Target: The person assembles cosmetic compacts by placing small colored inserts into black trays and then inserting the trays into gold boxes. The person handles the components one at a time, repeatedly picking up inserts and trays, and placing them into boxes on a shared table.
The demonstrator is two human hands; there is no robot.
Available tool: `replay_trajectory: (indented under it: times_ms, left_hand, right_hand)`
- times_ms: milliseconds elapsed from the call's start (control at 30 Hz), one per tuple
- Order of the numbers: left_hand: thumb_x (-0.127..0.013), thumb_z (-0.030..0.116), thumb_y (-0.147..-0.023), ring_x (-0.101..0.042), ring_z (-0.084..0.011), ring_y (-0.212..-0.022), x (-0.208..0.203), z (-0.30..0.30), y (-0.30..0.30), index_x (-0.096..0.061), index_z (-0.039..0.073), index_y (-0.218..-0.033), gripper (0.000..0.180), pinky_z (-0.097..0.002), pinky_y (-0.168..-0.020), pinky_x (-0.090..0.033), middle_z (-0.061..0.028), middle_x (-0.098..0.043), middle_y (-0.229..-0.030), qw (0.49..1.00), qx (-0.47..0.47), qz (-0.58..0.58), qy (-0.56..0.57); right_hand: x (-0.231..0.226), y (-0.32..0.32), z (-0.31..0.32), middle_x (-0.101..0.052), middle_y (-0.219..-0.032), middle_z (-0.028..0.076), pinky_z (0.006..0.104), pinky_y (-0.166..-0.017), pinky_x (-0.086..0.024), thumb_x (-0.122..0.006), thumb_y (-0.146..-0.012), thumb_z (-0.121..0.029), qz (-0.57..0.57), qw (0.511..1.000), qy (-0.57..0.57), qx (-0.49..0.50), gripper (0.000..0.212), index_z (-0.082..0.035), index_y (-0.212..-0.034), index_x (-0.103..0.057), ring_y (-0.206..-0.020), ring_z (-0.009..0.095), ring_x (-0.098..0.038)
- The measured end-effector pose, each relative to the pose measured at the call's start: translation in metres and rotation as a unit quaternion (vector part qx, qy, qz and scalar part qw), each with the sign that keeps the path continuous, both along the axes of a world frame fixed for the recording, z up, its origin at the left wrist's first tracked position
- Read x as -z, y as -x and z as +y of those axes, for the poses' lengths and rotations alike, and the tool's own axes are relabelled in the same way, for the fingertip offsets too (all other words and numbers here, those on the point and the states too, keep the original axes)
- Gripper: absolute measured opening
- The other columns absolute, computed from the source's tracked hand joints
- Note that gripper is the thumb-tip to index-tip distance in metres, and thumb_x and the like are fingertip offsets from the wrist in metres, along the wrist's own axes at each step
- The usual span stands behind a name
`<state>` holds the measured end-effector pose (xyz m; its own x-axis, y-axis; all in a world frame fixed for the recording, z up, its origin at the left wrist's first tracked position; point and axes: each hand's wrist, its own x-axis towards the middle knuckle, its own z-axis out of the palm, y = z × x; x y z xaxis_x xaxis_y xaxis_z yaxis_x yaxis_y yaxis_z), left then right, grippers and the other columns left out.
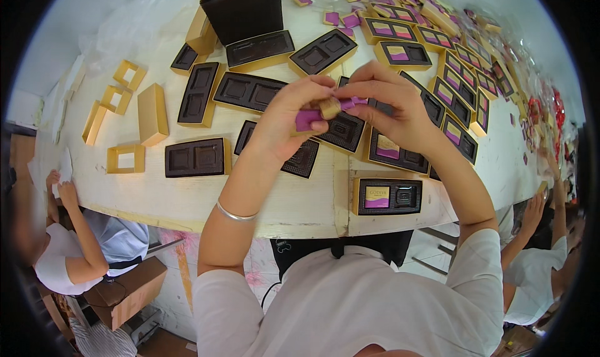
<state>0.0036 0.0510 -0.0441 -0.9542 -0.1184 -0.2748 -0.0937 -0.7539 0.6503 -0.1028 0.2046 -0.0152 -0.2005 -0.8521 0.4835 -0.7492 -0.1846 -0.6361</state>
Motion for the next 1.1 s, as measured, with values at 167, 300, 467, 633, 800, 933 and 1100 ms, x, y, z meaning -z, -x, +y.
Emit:
replay_trajectory:
  times_ms: [167,300,467,633,800,933,1100]
  left_hand:
    - [-0.060,0.021,-0.082,-0.051,-0.0117,-0.062,0.006,-0.009,0.003,-0.054,0.006,-0.096,0.021,-0.0213,-0.047,-0.037,-0.0067,-0.058,-0.079,0.997,-0.070,0.008,-0.039]
    - [-0.057,0.020,-0.085,-0.050,-0.0140,-0.065,0.009,-0.029,0.003,-0.054,0.005,-0.096,0.019,-0.0204,-0.046,-0.039,-0.0074,-0.055,-0.081,0.978,-0.161,0.035,-0.128]
    - [-0.055,0.017,-0.086,-0.049,-0.0156,-0.068,0.011,-0.032,0.001,-0.054,0.003,-0.097,0.018,-0.0214,-0.048,-0.040,-0.0081,-0.053,-0.081,0.969,-0.189,0.046,-0.151]
    - [-0.055,0.016,-0.086,-0.050,-0.0157,-0.069,0.011,-0.032,0.000,-0.054,0.003,-0.097,0.017,-0.0217,-0.049,-0.041,-0.0080,-0.053,-0.081,0.970,-0.178,0.063,-0.154]
    - [-0.055,0.016,-0.086,-0.050,-0.0158,-0.069,0.010,-0.033,0.000,-0.054,0.003,-0.097,0.017,-0.0218,-0.049,-0.041,-0.0080,-0.053,-0.081,0.968,-0.187,0.058,-0.158]
    - [-0.055,0.016,-0.086,-0.050,-0.0157,-0.069,0.012,-0.033,0.001,-0.054,0.003,-0.096,0.017,-0.0216,-0.049,-0.041,-0.0079,-0.052,-0.081,0.968,-0.185,0.060,-0.157]
    - [-0.055,0.016,-0.086,-0.050,-0.0156,-0.069,0.011,-0.034,0.000,-0.054,0.003,-0.097,0.017,-0.0215,-0.049,-0.041,-0.0077,-0.052,-0.081,0.968,-0.184,0.062,-0.159]
  right_hand:
    - [0.007,0.036,-0.030,-0.056,-0.094,0.009,0.0287,-0.070,-0.046,-0.062,-0.076,-0.001,0.011,0.995,0.049,0.089,0.015,-0.003,-0.091,-0.064,-0.083,0.020,-0.056]
    - [0.032,0.063,-0.061,-0.056,-0.088,0.009,0.0321,-0.070,-0.046,-0.060,-0.079,-0.005,0.274,0.957,-0.051,0.084,0.014,-0.001,-0.092,-0.063,-0.083,0.025,-0.056]
    - [0.045,0.072,-0.080,-0.053,-0.080,0.010,0.0346,-0.068,-0.044,-0.063,-0.075,-0.006,0.211,0.971,-0.113,0.022,0.014,-0.004,-0.089,-0.065,-0.078,0.028,-0.054]
    - [0.045,0.077,-0.091,-0.056,-0.083,0.010,0.0347,-0.070,-0.044,-0.065,-0.072,-0.006,0.174,0.980,-0.098,0.017,0.013,-0.002,-0.085,-0.065,-0.079,0.028,-0.055]
    - [0.041,0.076,-0.086,-0.060,-0.089,0.012,0.0371,-0.072,-0.045,-0.062,-0.073,-0.004,0.333,0.937,-0.108,-0.020,0.014,0.001,-0.086,-0.063,-0.082,0.030,-0.057]
    - [0.026,0.069,-0.092,-0.060,-0.088,0.012,0.0374,-0.072,-0.045,-0.060,-0.075,-0.004,0.448,0.871,-0.198,-0.033,0.016,0.000,-0.090,-0.063,-0.085,0.031,-0.057]
    - [0.033,0.070,-0.093,-0.058,-0.089,0.011,0.0366,-0.075,-0.045,-0.061,-0.076,-0.006,0.257,0.953,-0.158,-0.004,0.023,-0.003,-0.099,-0.062,-0.087,0.029,-0.057]
